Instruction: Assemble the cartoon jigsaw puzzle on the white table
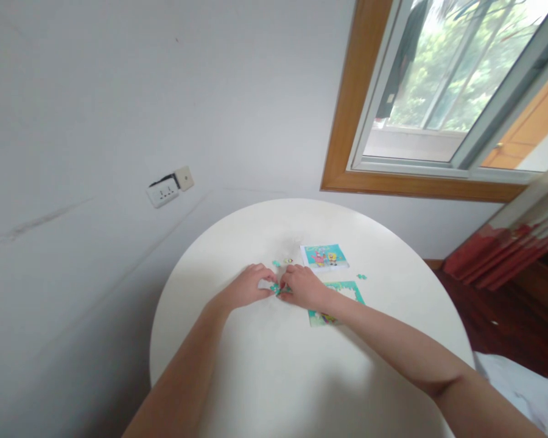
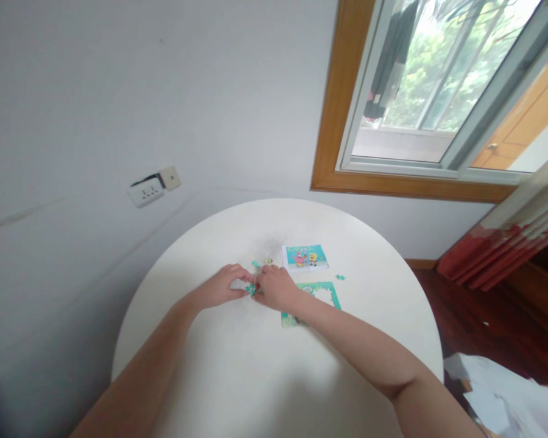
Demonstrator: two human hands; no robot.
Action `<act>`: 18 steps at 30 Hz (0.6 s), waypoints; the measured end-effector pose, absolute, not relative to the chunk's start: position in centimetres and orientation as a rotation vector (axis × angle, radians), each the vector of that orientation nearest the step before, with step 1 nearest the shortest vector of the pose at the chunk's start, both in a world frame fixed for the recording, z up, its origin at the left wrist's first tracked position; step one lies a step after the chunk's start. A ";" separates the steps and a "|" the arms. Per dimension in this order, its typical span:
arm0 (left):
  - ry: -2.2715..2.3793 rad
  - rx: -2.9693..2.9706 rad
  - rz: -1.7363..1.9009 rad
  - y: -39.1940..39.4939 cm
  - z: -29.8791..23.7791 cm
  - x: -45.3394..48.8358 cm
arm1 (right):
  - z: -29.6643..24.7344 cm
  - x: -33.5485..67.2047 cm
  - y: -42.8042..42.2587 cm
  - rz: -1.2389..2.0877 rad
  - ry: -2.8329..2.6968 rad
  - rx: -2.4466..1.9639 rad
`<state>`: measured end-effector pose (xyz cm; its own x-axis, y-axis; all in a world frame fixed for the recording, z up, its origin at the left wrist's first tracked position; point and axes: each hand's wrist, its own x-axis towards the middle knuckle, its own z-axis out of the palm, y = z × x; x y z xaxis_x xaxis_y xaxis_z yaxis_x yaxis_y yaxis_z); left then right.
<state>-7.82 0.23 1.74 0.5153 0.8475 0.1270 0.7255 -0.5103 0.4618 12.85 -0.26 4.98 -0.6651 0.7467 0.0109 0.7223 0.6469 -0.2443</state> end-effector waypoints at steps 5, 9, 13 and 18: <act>1.297 2.407 0.458 0.1 1.8 -7.9 | 4.5 12.5 0.0 0.424 -2.734 -1.241; 1.265 2.408 0.438 0.2 1.9 -8.0 | 4.0 12.5 0.6 0.490 -2.724 -1.220; 1.212 2.420 0.424 0.1 2.2 -8.1 | 3.9 12.4 0.7 0.510 -2.716 -1.195; 1.195 2.419 0.425 0.0 2.4 -8.0 | 4.0 12.6 0.1 0.473 -2.682 -1.238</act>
<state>-8.04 -0.05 2.35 0.5867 0.8048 0.0899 0.6808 -0.5503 0.4834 12.63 0.07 3.96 -0.6480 0.7616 0.0037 0.7144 0.6095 -0.3437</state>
